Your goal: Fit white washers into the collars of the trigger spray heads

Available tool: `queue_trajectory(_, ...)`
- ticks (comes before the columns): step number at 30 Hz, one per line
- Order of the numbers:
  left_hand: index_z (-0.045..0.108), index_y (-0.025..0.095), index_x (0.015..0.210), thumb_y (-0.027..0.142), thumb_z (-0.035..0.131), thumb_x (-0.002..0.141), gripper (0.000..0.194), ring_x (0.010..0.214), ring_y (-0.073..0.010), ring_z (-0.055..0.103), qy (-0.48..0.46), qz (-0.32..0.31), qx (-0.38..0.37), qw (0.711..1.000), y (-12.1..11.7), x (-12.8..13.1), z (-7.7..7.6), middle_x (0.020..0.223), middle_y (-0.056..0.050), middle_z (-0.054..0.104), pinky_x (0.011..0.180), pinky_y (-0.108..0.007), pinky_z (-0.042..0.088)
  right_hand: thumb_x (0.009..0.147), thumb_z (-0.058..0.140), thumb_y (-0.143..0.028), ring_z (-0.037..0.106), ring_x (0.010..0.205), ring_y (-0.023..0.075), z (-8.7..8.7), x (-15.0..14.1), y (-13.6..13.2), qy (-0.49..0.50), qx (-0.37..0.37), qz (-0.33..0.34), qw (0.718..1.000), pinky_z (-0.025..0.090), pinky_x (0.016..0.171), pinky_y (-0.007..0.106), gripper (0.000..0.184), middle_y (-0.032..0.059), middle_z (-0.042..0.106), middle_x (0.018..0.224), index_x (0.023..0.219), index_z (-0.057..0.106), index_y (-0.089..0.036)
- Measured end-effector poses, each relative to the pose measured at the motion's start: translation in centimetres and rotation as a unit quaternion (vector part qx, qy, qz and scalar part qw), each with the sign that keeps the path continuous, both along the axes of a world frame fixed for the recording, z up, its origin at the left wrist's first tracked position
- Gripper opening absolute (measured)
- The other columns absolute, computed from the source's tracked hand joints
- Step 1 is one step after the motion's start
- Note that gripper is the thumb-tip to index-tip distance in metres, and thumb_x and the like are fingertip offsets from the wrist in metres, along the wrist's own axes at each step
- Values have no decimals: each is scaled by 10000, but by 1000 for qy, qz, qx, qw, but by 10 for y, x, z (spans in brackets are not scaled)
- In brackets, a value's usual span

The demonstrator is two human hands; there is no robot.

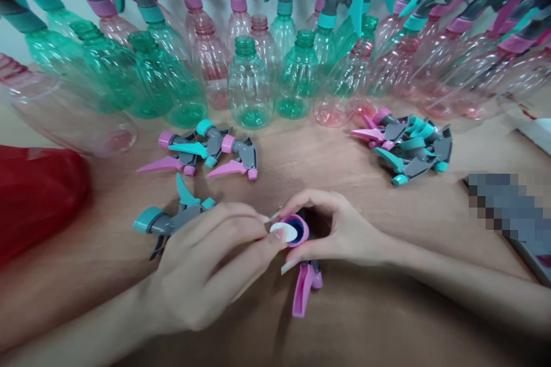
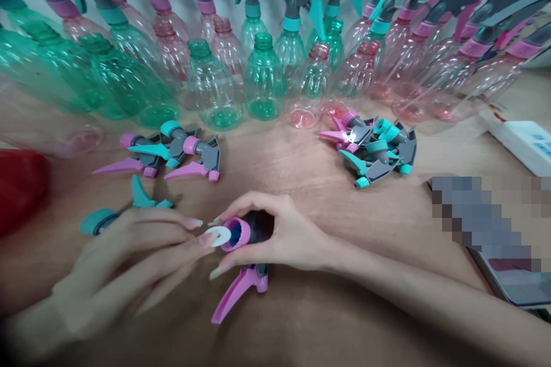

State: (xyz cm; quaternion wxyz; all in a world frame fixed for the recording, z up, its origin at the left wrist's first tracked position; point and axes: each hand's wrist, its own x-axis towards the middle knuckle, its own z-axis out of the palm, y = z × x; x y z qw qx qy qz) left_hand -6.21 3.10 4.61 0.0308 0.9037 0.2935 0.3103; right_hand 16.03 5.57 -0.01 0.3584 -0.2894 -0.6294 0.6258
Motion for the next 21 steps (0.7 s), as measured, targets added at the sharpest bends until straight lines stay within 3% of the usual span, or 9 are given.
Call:
queue_trajectory(3, 633, 145, 991, 106, 502, 929, 150, 871, -168, 591, 7, -39, 28, 999, 2, 7, -9, 861, -26, 645, 733, -278, 526, 585, 871, -242, 652, 868, 150, 0, -2, -1, -7, 25, -6, 1000, 524, 789, 277, 456, 1, 687, 937, 978, 643, -207)
queue_trajectory(7, 614, 149, 963, 79, 502, 922, 138, 840, -145, 595, -15, -52, -40, 998, 4, 9, -12, 857, -20, 641, 741, -238, 521, 584, 872, -227, 654, 875, 139, 2, -1, 0, 0, 40, 2, 999, 521, 790, 255, 463, -4, 693, 953, 986, 642, -206)
queue_trajectory(11, 611, 154, 986, 82, 493, 929, 150, 811, -164, 570, -19, -63, -57, 996, 5, 10, -12, 833, -29, 631, 672, -265, 512, 586, 872, -232, 655, 869, 129, 5, 0, 1, -16, 55, 9, 998, 513, 807, 244, 461, -14, 695, 933, 987, 647, -207)
queue_trajectory(17, 629, 219, 1011, 85, 469, 930, 224, 811, -164, 521, 12, -56, -114, 992, 7, 8, -10, 829, -13, 600, 668, -277, 477, 591, 869, -248, 654, 873, 140, 3, 1, 1, -11, 16, 10, 1000, 515, 834, 282, 463, -10, 688, 930, 991, 640, -208)
queue_trajectory(21, 664, 234, 951, 109, 548, 894, 180, 774, -132, 538, -35, -18, -195, 980, 4, 10, -4, 842, -4, 576, 654, -242, 465, 576, 874, -254, 659, 885, 155, 2, 0, 1, 2, 15, 9, 1000, 528, 819, 291, 460, 3, 692, 949, 968, 638, -207)
